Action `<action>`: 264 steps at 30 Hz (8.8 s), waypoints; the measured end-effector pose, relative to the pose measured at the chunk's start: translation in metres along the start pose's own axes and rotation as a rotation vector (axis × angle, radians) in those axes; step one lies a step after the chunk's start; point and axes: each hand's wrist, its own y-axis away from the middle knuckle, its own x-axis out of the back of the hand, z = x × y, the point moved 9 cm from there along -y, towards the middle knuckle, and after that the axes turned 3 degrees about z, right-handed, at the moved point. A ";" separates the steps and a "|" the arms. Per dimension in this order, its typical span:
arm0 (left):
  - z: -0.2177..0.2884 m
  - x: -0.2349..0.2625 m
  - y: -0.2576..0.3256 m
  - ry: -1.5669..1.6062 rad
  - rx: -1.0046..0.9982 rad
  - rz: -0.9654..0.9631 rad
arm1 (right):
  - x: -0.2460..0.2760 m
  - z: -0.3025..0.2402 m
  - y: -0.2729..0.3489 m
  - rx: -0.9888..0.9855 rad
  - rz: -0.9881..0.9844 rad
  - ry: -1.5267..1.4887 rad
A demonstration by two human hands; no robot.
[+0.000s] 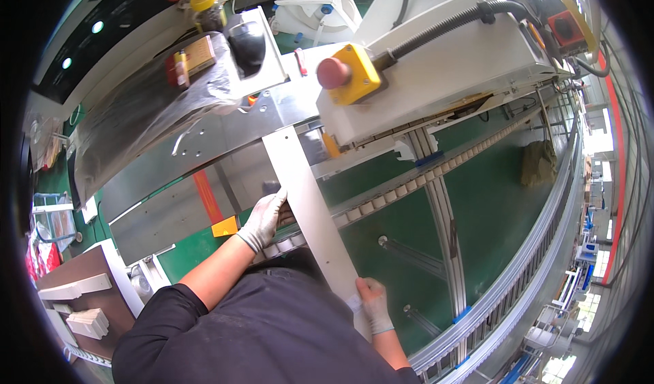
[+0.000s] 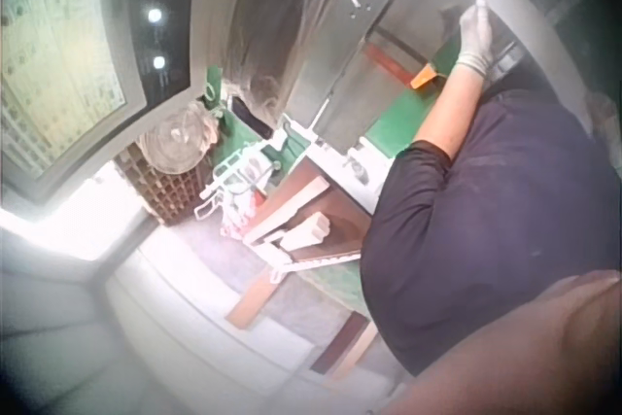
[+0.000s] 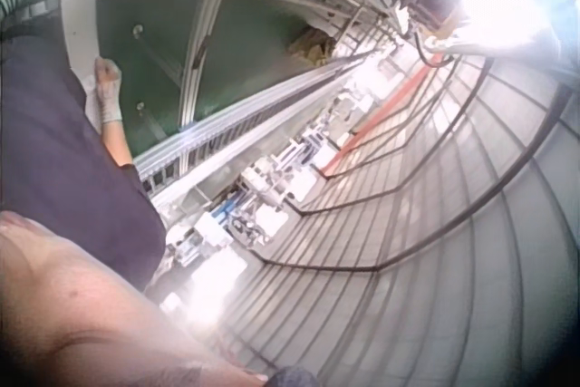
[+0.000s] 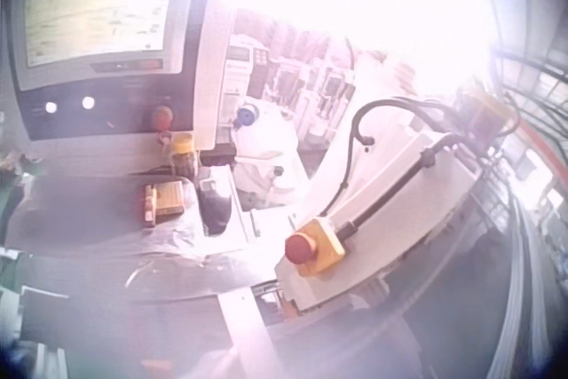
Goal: The person picks up long rectangular panels one at a time from a stack on a table, aligns them with the machine's conveyor intake, and feeds them into the processing machine, occasionally using a handheld controller to press buttons.
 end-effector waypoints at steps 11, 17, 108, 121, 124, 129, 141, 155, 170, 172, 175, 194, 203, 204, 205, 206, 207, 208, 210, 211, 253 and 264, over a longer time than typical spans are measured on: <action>-0.006 -0.117 -0.082 -0.170 0.007 -0.111 | 0.104 0.022 -0.087 0.043 0.107 -0.099; 0.007 -0.194 -0.099 0.012 0.039 -0.041 | 0.164 0.006 -0.125 0.054 0.129 0.075; -0.011 0.544 0.370 -1.636 -0.898 0.774 | -0.415 -0.633 0.497 1.979 -0.046 0.253; 0.081 0.450 0.465 -1.948 -0.920 0.826 | -0.376 -0.629 0.533 2.053 0.024 0.152; 0.142 0.508 0.532 -1.830 -0.600 0.985 | -0.360 -0.632 0.529 2.016 0.038 0.145; 0.079 0.700 0.615 -1.784 -0.044 1.174 | -0.411 -0.606 0.426 1.811 -0.336 0.187; 0.083 0.627 0.613 -1.903 -0.821 1.209 | -0.611 -0.280 0.334 1.069 -1.213 0.556; -0.045 0.429 0.523 -1.069 -0.745 1.277 | -0.461 -0.175 0.236 0.546 -1.280 0.645; -0.145 0.387 0.400 0.883 -0.789 0.551 | 0.156 0.104 0.136 0.409 -0.005 0.810; -0.162 0.302 0.377 0.852 -0.619 0.489 | 0.153 0.111 0.180 0.556 0.136 0.731; -0.203 0.198 0.341 0.601 -0.424 0.230 | 0.135 0.137 0.219 0.581 0.188 0.691; -0.248 0.000 0.221 -0.620 0.245 -0.543 | 0.137 0.353 0.295 -0.065 0.577 0.848; -0.031 0.091 0.158 -0.301 -0.248 0.169 | -0.057 0.012 0.128 0.425 -0.021 0.384; -0.038 0.096 0.150 -0.378 -0.239 0.120 | -0.070 -0.012 0.115 0.397 -0.026 0.366; -0.035 0.084 0.148 -0.611 -0.403 0.029 | -0.080 -0.027 0.101 0.392 -0.084 0.335; -0.027 0.074 0.153 -0.783 -0.526 0.028 | -0.088 -0.021 0.083 0.308 -0.165 0.301; -0.014 0.062 0.161 -0.953 -0.659 0.026 | -0.093 -0.024 0.072 0.231 -0.241 0.266; -0.022 0.070 0.154 -0.591 -0.366 -0.030 | -0.097 -0.019 0.071 0.085 -0.296 0.172; -0.007 0.088 0.139 -0.447 -0.222 0.015 | -0.097 -0.025 0.071 0.133 -0.213 0.103; 0.003 0.098 0.126 -0.481 -0.285 0.038 | -0.092 -0.020 0.068 0.158 -0.175 0.073; 0.047 -0.259 -0.045 0.210 0.354 0.048 | 0.148 0.041 -0.162 0.508 -0.074 0.565; 0.002 -0.269 -0.151 -0.534 -0.423 -0.236 | 0.183 -0.168 -0.183 0.976 0.687 0.379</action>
